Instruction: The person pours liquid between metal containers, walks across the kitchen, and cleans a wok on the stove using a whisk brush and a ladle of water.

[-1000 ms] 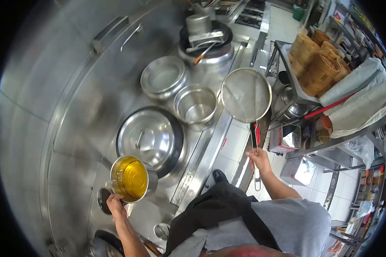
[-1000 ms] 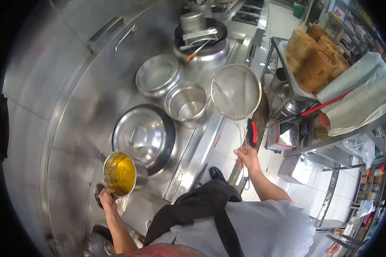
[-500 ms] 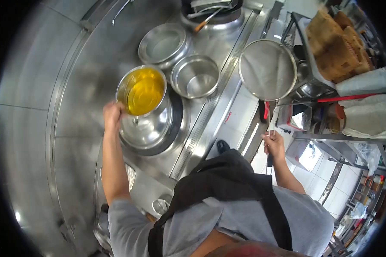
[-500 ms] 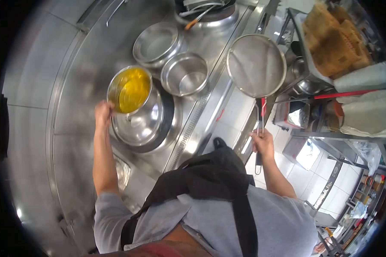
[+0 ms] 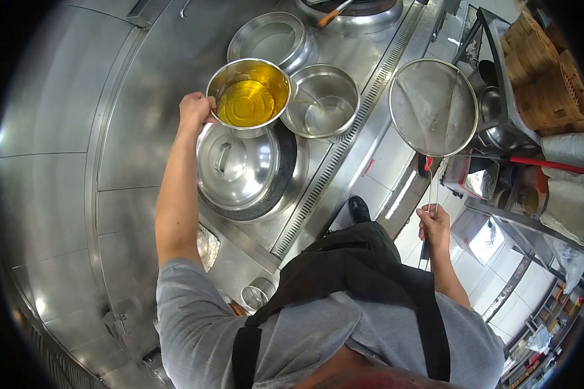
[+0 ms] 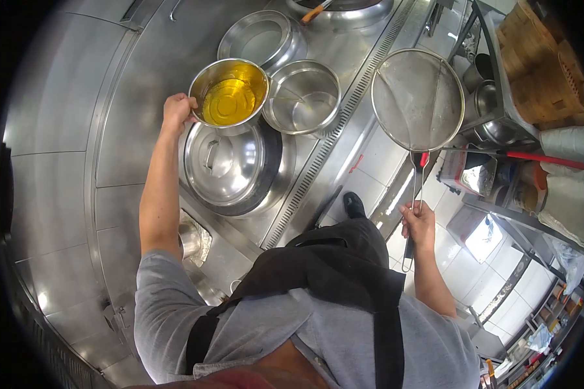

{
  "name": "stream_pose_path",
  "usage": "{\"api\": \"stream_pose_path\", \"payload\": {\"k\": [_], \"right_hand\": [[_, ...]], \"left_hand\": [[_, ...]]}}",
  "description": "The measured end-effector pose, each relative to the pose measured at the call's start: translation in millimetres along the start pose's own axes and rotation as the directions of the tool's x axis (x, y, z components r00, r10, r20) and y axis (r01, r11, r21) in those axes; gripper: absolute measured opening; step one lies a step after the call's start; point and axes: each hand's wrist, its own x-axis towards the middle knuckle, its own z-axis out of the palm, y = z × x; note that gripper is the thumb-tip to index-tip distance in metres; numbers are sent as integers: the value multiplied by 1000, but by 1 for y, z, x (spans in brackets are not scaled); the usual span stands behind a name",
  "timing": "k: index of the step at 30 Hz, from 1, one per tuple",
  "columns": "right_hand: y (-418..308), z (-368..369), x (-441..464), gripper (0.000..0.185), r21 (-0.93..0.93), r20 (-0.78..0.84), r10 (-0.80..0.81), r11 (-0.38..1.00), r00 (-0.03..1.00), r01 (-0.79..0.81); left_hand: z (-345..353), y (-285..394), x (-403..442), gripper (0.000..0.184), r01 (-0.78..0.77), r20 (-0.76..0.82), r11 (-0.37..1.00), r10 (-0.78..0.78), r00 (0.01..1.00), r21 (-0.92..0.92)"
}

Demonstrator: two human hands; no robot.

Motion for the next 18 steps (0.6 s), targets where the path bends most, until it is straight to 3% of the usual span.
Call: {"api": "stream_pose_path", "payload": {"k": [11,18], "right_hand": [[2,0,9,23,35,25,-14,999,1000,13],[-6,8,13,24,3,10,-1,1000,1000,0]], "left_hand": [[-1,24,8,10,-31,6,997,31,1000,71],[2,31,20,13,-114,-16,936,127,992,333]]}}
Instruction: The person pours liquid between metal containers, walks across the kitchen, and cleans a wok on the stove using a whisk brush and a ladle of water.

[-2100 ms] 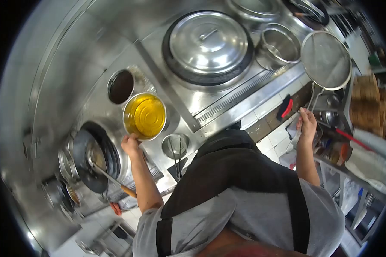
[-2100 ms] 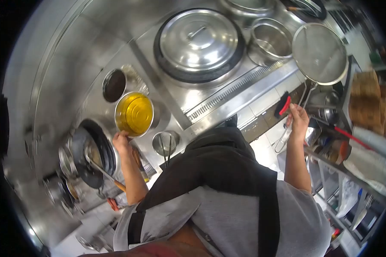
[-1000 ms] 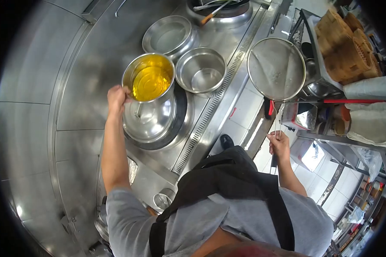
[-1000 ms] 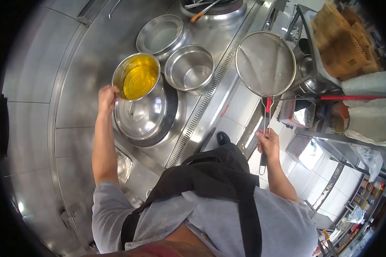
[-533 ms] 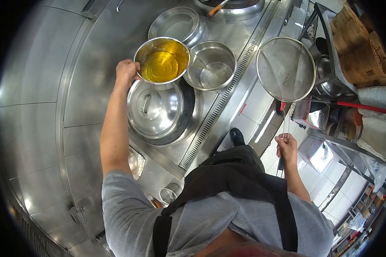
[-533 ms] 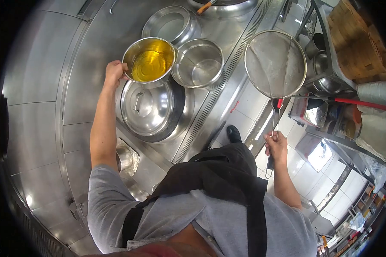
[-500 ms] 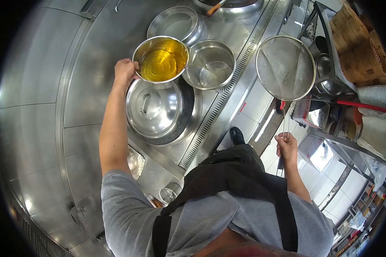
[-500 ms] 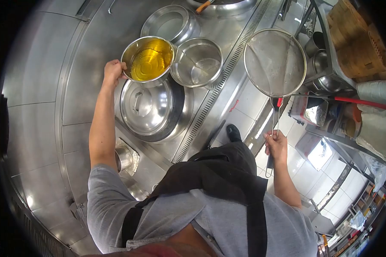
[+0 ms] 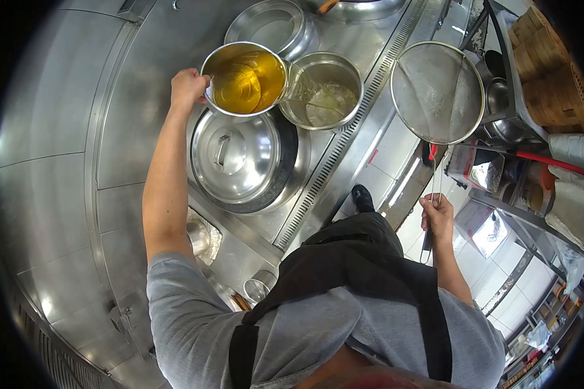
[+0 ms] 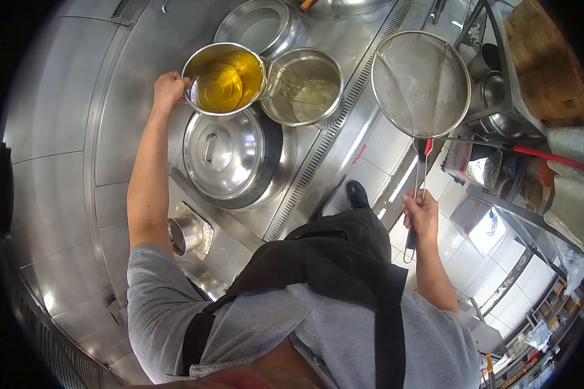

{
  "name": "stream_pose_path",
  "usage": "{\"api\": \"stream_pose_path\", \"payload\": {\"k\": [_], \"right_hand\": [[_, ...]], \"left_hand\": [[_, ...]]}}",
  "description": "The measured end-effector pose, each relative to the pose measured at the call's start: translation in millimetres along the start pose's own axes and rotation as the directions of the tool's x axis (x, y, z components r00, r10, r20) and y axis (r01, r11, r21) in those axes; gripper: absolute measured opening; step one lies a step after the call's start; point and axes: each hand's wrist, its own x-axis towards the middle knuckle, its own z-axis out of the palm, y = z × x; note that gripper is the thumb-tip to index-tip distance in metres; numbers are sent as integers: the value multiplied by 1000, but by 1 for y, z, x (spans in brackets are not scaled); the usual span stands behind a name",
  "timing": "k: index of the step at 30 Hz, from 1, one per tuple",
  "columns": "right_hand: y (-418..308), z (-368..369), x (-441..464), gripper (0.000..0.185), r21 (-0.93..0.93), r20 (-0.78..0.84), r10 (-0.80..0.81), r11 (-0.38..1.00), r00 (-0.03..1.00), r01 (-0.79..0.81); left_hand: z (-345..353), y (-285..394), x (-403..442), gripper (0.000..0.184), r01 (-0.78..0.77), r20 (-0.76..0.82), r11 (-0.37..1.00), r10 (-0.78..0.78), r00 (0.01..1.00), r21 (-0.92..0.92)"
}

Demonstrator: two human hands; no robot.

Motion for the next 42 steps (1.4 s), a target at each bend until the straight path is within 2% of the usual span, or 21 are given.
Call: {"api": "stream_pose_path", "payload": {"k": [1,5,7,11,13,14,16,24,26,30,32,36,38,39,41,42], "right_hand": [[0,0,-1,24,-10,-4,1,1000,1000,-1],[8,-2,-4,24,9,-17,9,1000,1000,-8],[12,-3,-6,24,55,-29,11,998,1000,-9],[17,-4,-10,24,50,-45,12,999,999,-10],[17,-4,-13,23,66,-53,8,998,999,-5],[18,-4,-14,23,68,-55,9,998,998,-5],[19,-3,-15,22,60,-72,26,998,997,-22],[26,-5,-19,23,59,-72,14,998,997,-10],[27,-6,-20,23,54,-81,19,998,997,-15],[31,-9,-21,26,70,-69,27,997,997,-22],[32,-10,-23,26,61,-74,31,998,997,-27],[35,-11,-26,25,84,-66,36,996,997,-30],[36,-11,-28,22,75,-74,26,997,997,-20],[37,-11,-29,22,83,-77,31,996,997,-25],[41,-13,-30,24,87,-76,26,996,997,-19],[43,-14,-30,26,90,-74,20,996,997,-13]], "left_hand": [[1,2,2,14,-47,-8,997,48,999,59],[5,8,9,15,-68,2,986,69,998,151],[8,11,12,16,-104,10,950,106,994,293],[14,21,12,17,-100,23,943,98,995,318],[18,22,16,19,-194,24,857,208,978,477],[19,28,13,19,-197,26,856,211,977,478],[25,39,7,22,-266,16,709,338,941,653],[60,79,-18,22,-343,70,557,453,889,756],[69,87,-23,20,-396,75,509,540,838,764],[89,102,-32,19,-461,115,464,599,793,757],[101,109,-36,18,-495,123,390,677,726,777],[118,124,-39,16,-483,132,360,678,723,798],[123,129,-41,16,-509,136,300,744,655,807],[125,132,-43,16,-507,135,301,743,655,808],[128,135,-47,17,-455,141,192,787,601,869],[130,134,-46,17,-451,137,196,784,605,871]]}}
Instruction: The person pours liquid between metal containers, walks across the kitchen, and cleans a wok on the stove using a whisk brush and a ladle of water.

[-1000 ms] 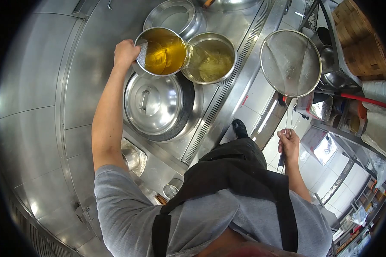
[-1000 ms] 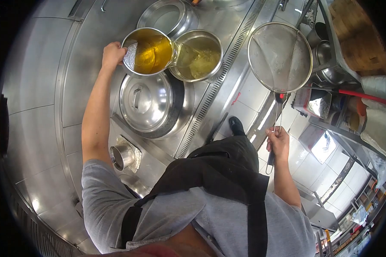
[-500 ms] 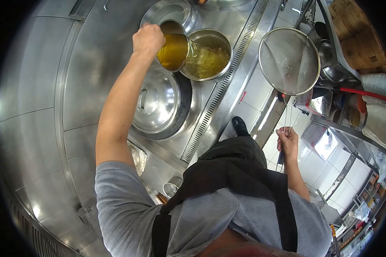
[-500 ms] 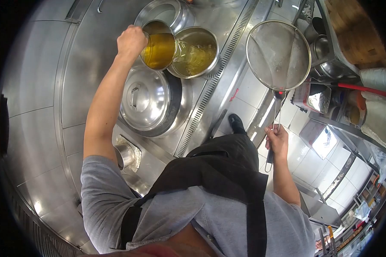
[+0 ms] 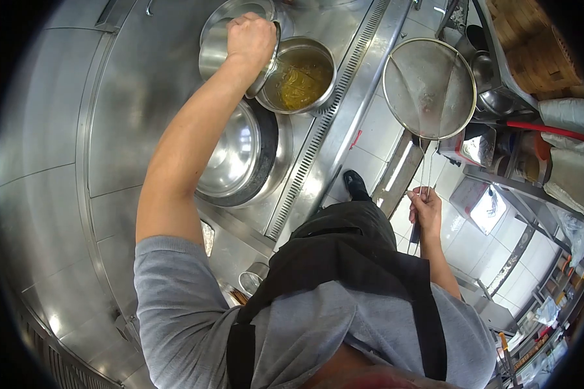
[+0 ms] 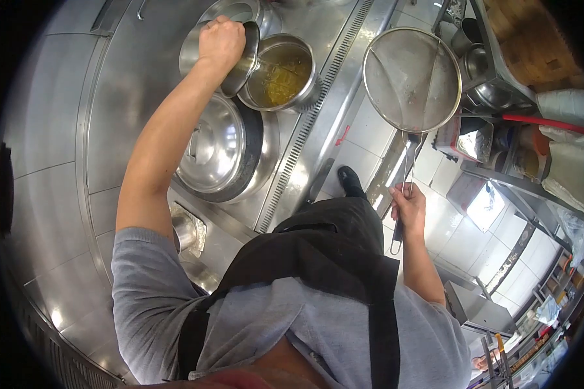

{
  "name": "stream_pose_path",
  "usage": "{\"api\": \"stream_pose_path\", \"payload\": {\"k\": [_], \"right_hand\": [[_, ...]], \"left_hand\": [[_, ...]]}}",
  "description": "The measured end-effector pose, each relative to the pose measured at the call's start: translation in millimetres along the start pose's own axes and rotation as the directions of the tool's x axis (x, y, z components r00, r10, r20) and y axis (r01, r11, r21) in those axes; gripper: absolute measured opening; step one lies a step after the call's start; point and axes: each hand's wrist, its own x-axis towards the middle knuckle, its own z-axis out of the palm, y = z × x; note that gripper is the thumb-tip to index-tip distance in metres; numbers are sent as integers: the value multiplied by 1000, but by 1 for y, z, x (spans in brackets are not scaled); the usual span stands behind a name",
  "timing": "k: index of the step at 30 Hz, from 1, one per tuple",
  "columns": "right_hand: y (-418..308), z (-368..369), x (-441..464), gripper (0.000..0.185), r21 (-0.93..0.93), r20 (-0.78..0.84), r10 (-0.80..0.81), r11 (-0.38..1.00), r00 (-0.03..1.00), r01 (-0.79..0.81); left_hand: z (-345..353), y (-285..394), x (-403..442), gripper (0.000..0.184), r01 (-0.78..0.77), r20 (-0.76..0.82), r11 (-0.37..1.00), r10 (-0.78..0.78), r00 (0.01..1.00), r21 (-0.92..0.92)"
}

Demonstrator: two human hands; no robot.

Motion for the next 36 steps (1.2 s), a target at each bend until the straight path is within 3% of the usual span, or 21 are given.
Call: {"api": "stream_pose_path", "payload": {"k": [3,10,12,13,15,16,17,18,19,20,22,25,26,28,32,34,36], "right_hand": [[3,-1,-1,27,6,-5,-1,1000,1000,1],[-6,2,1,25,-88,33,-37,995,999,39],[-17,7,1,20,-184,0,-77,980,997,76],[-20,10,0,17,-161,23,-96,982,995,98],[-18,12,7,13,-144,32,-182,972,983,185],[-26,17,9,14,-169,62,-175,968,983,184],[-25,15,20,15,-154,115,-236,955,965,252],[-31,17,29,19,-234,169,-229,935,959,265],[-37,21,39,20,-297,178,-206,921,962,252],[-44,29,43,19,-260,207,-248,919,946,297],[-60,50,52,18,-268,301,-296,886,906,378],[-86,79,72,17,-196,535,-350,834,769,516],[-97,103,57,17,-166,510,-360,850,781,500],[-112,138,58,17,-190,582,-330,833,743,519],[-117,207,43,17,-211,721,-275,787,635,580],[-111,236,31,16,-171,809,-237,780,538,601],[-100,261,13,16,-175,833,-190,800,519,574]], "left_hand": [[2,-3,-2,18,6,-85,998,-1,996,65],[1,-36,-22,20,232,59,964,-226,972,-127],[-9,-61,-39,22,448,179,838,-411,894,-313],[-19,-78,-50,24,567,364,755,-452,814,-330],[-11,-103,-88,26,769,433,502,-636,639,-396],[-19,-109,-114,28,797,430,423,-681,593,-430],[12,-113,-135,29,846,424,289,-764,486,-449],[30,-111,-160,29,830,339,353,-789,512,-432],[25,-106,-197,29,744,266,262,-819,508,-614],[13,-103,-231,22,705,463,-46,-784,414,-708],[-37,-92,-293,15,482,766,-622,-614,189,-617],[-43,-61,-400,14,320,768,-712,-633,94,-625],[-53,-54,-437,15,284,788,-748,-614,47,-600],[-96,-41,-499,12,188,791,-795,-601,-115,-576],[-139,6,-619,17,262,661,-770,-635,-399,-581],[-150,29,-658,14,113,608,-818,-503,-614,-563],[-155,47,-690,8,7,553,-799,-422,-718,-601]]}}
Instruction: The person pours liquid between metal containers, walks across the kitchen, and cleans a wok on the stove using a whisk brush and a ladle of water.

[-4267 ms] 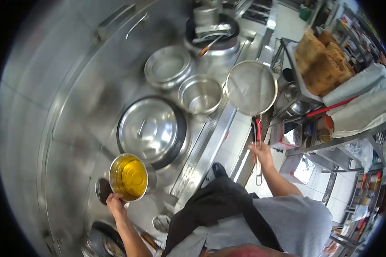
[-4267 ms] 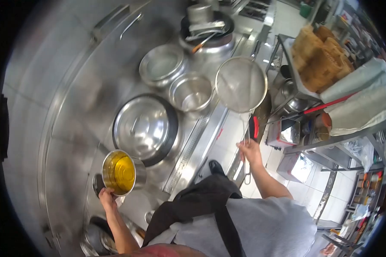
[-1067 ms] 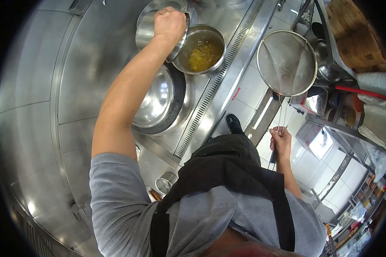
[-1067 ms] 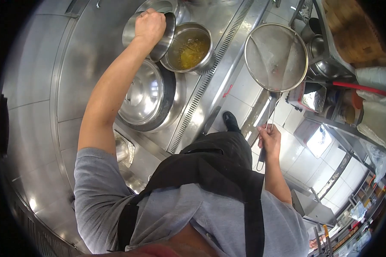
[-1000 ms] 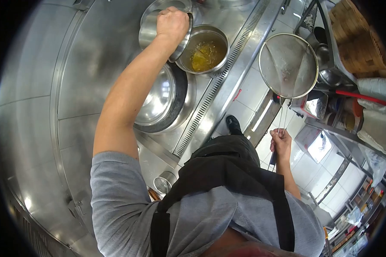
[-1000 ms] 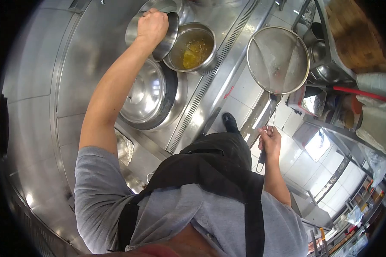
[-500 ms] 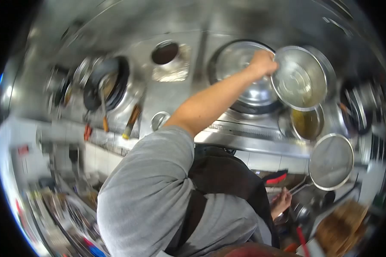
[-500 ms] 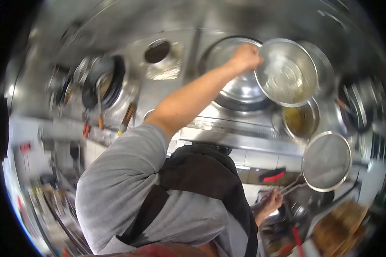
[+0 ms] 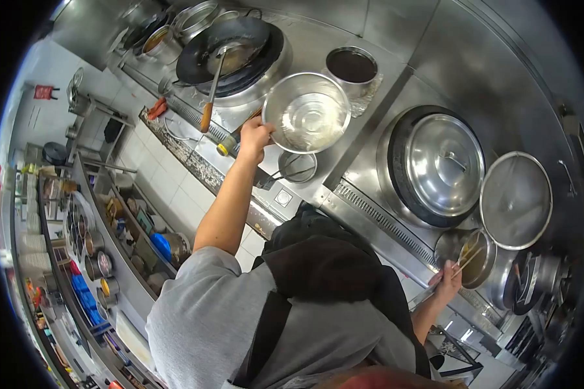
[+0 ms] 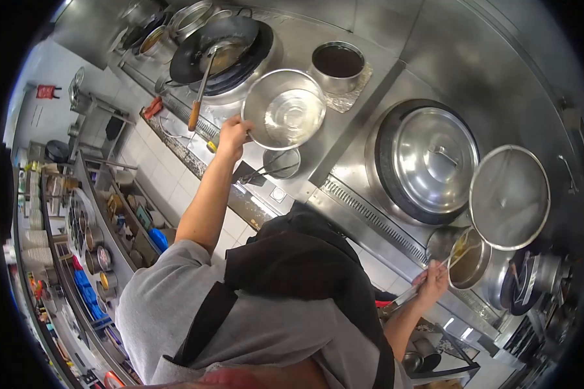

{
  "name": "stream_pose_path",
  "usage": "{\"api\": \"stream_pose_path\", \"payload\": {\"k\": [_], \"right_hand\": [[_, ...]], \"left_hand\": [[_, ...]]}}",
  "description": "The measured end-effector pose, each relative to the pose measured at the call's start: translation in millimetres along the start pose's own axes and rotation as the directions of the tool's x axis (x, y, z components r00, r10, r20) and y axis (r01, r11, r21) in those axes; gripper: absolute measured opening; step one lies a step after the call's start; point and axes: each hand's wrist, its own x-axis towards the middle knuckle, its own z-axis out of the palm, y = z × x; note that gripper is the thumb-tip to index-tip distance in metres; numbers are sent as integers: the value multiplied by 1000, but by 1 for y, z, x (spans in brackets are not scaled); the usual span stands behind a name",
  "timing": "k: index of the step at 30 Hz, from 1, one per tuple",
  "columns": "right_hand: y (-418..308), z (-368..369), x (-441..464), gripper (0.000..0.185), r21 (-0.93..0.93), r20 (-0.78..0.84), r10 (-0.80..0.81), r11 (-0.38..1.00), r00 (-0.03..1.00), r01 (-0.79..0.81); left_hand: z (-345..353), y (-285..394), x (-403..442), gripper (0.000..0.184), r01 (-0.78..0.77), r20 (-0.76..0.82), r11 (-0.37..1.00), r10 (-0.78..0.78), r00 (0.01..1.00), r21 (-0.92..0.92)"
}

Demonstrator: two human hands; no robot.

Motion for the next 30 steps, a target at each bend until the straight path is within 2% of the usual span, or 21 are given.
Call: {"api": "stream_pose_path", "payload": {"k": [2,5,7,11,18,20,21,23,25,28,30], "right_hand": [[-5,29,2,16,-7,102,6,1000,995,-5],[-14,60,1,16,-5,163,44,999,986,-44],[-18,75,-3,16,27,216,48,998,975,-55],[-27,103,-13,17,-2,184,42,999,982,-42],[-22,130,-28,18,-63,178,44,997,983,-33],[-23,141,-32,18,-66,177,44,997,983,-32],[-25,149,-34,18,-81,176,45,996,983,-31],[-32,165,-30,18,-95,172,50,995,984,-34],[-50,187,-13,18,-139,176,-9,990,984,34],[-108,252,7,19,-97,204,-49,993,978,70],[-142,311,-10,29,166,255,-103,984,961,62]], "left_hand": [[-23,-10,16,7,21,-64,999,-24,998,-39],[-45,-29,49,7,55,-196,994,-73,978,-98],[-48,-32,66,8,86,-210,993,-102,972,-82],[-53,-48,104,12,173,-242,985,-172,955,-16],[-51,-59,121,18,212,-163,966,-236,958,-149],[-50,-51,121,23,216,-48,952,-232,972,-216],[-47,-47,121,17,214,-66,950,-234,970,-228],[-47,-46,124,17,213,-46,953,-228,973,-214],[-48,-43,120,17,217,-21,957,-226,974,-193],[-54,-24,102,10,185,-15,947,-195,981,-263],[-71,-14,86,7,145,42,947,-139,989,-287]]}}
